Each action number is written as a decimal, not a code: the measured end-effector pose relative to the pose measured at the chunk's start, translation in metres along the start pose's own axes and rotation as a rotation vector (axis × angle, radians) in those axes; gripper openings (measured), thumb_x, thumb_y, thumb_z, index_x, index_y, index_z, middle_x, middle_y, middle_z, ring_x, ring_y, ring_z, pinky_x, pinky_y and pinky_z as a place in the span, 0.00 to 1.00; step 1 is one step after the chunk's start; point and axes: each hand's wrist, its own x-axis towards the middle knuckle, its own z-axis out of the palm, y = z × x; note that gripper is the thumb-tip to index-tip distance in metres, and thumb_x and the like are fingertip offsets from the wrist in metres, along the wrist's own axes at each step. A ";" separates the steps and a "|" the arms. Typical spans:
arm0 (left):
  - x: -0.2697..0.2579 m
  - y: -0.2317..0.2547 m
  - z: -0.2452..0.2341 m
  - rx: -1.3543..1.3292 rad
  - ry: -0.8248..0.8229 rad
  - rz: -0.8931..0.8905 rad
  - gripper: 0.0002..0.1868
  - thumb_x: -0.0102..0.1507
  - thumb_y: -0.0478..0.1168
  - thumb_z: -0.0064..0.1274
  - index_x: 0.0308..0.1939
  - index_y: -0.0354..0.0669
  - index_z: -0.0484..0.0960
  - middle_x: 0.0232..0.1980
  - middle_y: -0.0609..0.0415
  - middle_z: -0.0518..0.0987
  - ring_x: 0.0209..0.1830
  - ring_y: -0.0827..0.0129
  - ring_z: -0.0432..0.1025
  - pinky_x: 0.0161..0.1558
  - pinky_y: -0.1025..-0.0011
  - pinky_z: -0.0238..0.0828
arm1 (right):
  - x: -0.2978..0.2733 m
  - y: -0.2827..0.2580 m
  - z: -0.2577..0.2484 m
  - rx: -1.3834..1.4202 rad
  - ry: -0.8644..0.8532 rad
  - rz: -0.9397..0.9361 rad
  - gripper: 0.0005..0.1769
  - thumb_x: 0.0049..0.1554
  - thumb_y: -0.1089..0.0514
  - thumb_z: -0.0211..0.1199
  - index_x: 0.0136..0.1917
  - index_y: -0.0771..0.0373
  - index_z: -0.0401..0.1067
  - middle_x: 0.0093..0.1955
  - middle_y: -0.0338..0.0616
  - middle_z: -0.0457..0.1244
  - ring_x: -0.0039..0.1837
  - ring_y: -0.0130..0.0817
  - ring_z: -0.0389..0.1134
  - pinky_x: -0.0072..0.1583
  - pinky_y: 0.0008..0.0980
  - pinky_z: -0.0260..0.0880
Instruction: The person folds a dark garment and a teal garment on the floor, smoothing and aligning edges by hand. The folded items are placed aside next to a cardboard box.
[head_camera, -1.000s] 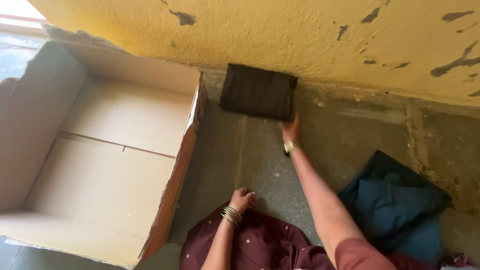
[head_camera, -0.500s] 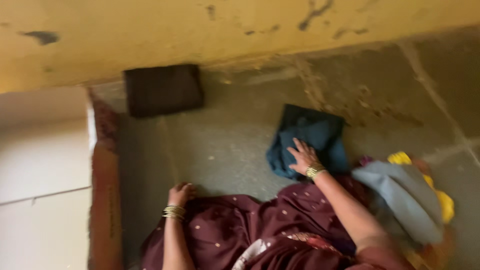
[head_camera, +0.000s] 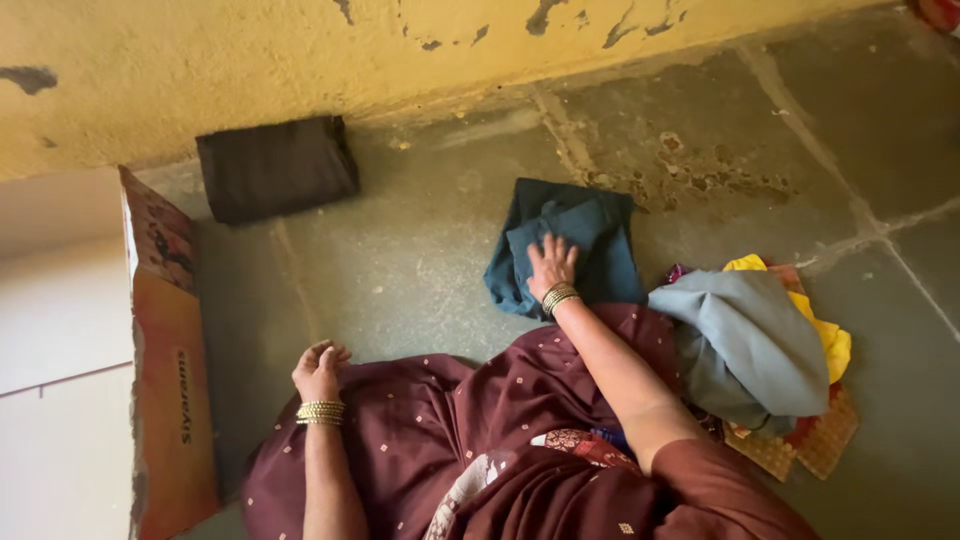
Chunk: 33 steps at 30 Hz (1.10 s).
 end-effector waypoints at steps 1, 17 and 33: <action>-0.008 0.000 0.002 -0.073 -0.005 -0.005 0.11 0.68 0.32 0.51 0.52 0.27 0.78 0.43 0.40 0.83 0.38 0.58 0.80 0.41 0.66 0.80 | 0.001 0.004 -0.006 0.012 0.048 0.124 0.49 0.38 0.47 0.80 0.69 0.53 0.61 0.74 0.58 0.52 0.74 0.60 0.51 0.69 0.63 0.50; -0.049 0.020 0.006 -0.338 -0.132 -0.175 0.15 0.67 0.34 0.48 0.56 0.26 0.74 0.47 0.37 0.81 0.43 0.49 0.80 0.44 0.56 0.82 | 0.039 0.102 0.046 1.277 -0.088 0.851 0.31 0.42 0.48 0.81 0.46 0.78 0.77 0.50 0.58 0.72 0.51 0.43 0.71 0.56 0.38 0.71; -0.037 0.015 0.080 -0.123 -0.219 -0.266 0.12 0.67 0.33 0.48 0.50 0.27 0.78 0.40 0.40 0.81 0.36 0.56 0.79 0.39 0.62 0.79 | -0.055 -0.104 -0.018 1.130 -0.151 -0.689 0.17 0.48 0.60 0.59 0.51 0.61 0.78 0.52 0.51 0.71 0.52 0.45 0.73 0.54 0.38 0.73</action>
